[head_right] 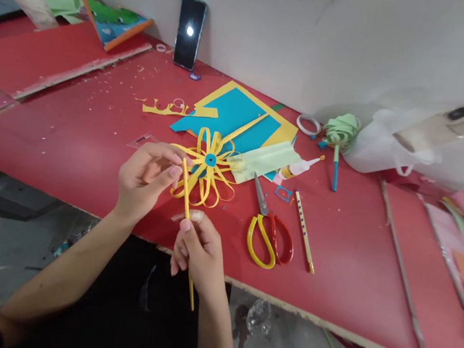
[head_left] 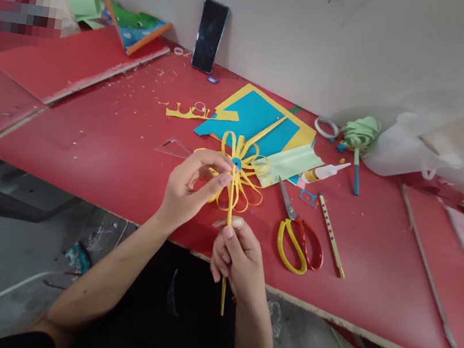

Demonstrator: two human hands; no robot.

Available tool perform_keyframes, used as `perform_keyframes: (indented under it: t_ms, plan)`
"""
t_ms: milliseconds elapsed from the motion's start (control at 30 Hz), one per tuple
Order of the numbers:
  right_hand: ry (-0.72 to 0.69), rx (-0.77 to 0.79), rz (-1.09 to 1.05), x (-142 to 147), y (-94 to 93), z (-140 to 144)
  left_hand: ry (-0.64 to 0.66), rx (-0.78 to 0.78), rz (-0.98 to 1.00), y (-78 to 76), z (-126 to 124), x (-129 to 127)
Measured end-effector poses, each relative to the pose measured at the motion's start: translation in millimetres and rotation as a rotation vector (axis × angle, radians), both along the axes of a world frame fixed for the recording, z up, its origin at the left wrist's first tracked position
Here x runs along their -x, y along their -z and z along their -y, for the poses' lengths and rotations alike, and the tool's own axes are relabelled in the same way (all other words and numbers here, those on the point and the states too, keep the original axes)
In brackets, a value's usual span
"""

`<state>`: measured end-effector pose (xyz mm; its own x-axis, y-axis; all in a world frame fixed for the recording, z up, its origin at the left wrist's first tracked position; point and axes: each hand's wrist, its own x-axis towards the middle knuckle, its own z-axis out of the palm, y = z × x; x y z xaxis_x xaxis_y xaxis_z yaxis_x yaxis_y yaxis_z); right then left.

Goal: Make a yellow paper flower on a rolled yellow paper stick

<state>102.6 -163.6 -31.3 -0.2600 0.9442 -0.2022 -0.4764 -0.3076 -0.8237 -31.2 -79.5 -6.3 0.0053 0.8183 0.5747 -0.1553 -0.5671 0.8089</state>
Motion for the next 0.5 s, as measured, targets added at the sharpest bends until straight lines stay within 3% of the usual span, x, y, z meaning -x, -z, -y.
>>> perform_keyframes:
  t_ms: [500]
  plan:
    - [0.004, -0.014, 0.028, 0.5, -1.7, -0.1, 0.054, 0.061, 0.049, -3.0, -0.9, 1.3]
